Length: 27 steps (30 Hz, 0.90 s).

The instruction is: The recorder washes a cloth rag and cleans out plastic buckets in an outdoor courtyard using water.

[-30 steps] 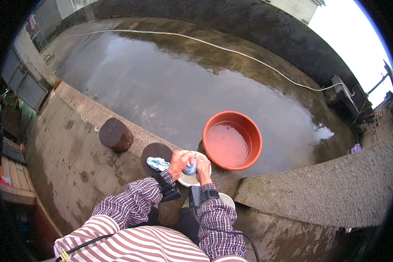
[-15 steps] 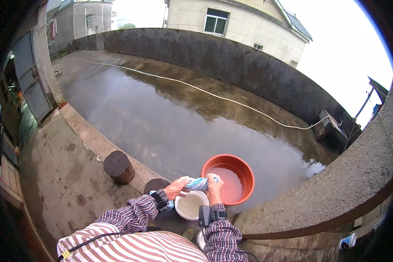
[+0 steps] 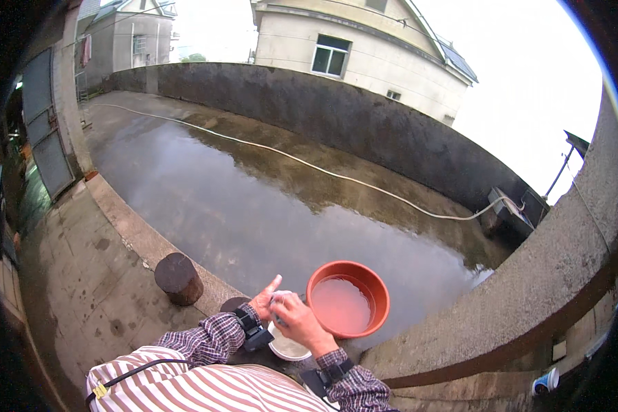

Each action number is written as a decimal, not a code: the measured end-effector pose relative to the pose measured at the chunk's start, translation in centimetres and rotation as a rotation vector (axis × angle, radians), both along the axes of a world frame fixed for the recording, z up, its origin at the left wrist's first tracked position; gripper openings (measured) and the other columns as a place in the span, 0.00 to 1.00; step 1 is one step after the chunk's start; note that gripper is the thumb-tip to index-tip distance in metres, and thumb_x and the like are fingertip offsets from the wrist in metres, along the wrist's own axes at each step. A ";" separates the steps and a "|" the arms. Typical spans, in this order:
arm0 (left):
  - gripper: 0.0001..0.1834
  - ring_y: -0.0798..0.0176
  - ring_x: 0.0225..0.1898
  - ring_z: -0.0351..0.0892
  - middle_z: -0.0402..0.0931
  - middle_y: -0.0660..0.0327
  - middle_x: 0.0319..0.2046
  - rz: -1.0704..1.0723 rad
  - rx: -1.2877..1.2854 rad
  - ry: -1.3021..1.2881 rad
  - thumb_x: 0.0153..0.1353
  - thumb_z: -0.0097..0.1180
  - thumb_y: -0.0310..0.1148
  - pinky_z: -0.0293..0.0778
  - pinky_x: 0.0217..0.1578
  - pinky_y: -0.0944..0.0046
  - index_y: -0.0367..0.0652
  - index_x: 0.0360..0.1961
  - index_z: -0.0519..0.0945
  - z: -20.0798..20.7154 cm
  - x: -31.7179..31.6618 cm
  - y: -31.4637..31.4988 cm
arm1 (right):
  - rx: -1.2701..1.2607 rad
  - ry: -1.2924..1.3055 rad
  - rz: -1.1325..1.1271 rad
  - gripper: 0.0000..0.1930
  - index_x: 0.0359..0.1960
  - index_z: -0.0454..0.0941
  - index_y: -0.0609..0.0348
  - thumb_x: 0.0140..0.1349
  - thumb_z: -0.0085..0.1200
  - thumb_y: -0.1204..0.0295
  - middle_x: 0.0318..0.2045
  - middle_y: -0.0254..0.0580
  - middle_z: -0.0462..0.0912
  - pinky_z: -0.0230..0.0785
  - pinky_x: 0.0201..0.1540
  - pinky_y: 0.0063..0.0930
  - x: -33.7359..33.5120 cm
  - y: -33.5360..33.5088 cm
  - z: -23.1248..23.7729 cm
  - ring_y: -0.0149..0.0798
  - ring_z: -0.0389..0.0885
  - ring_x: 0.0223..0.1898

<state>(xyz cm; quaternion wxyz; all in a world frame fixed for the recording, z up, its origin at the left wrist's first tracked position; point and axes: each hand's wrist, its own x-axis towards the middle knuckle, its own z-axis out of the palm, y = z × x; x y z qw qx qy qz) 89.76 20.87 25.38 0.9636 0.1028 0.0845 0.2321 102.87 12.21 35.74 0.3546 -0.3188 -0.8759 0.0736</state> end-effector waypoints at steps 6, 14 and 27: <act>0.13 0.63 0.30 0.75 0.74 0.57 0.29 0.165 -0.033 0.212 0.58 0.47 0.42 0.74 0.34 0.60 0.43 0.34 0.73 1.8 2.0 0.2 | -0.055 0.282 -0.122 0.11 0.30 0.73 0.58 0.42 0.59 0.78 0.36 0.42 0.75 0.68 0.41 0.32 0.6 0.0 0.3 0.43 0.74 0.38; 0.05 0.62 0.31 0.73 0.72 0.59 0.26 0.380 0.094 0.195 0.55 0.48 0.32 0.71 0.39 0.61 0.41 0.28 0.70 4.0 3.5 2.2 | -0.500 0.993 -0.337 0.08 0.29 0.73 0.65 0.58 0.44 0.73 0.30 0.42 0.78 0.67 0.39 0.25 4.0 2.5 -0.7 0.32 0.75 0.34; 0.29 0.72 0.15 0.61 0.62 0.67 0.10 0.826 0.503 0.918 0.57 0.44 0.54 0.60 0.19 0.69 0.44 0.08 0.66 5.1 7.6 3.8 | -0.839 1.354 -0.481 0.13 0.21 0.71 0.62 0.56 0.45 0.65 0.19 0.38 0.74 0.65 0.23 0.25 5.8 9.3 -8.3 0.30 0.72 0.20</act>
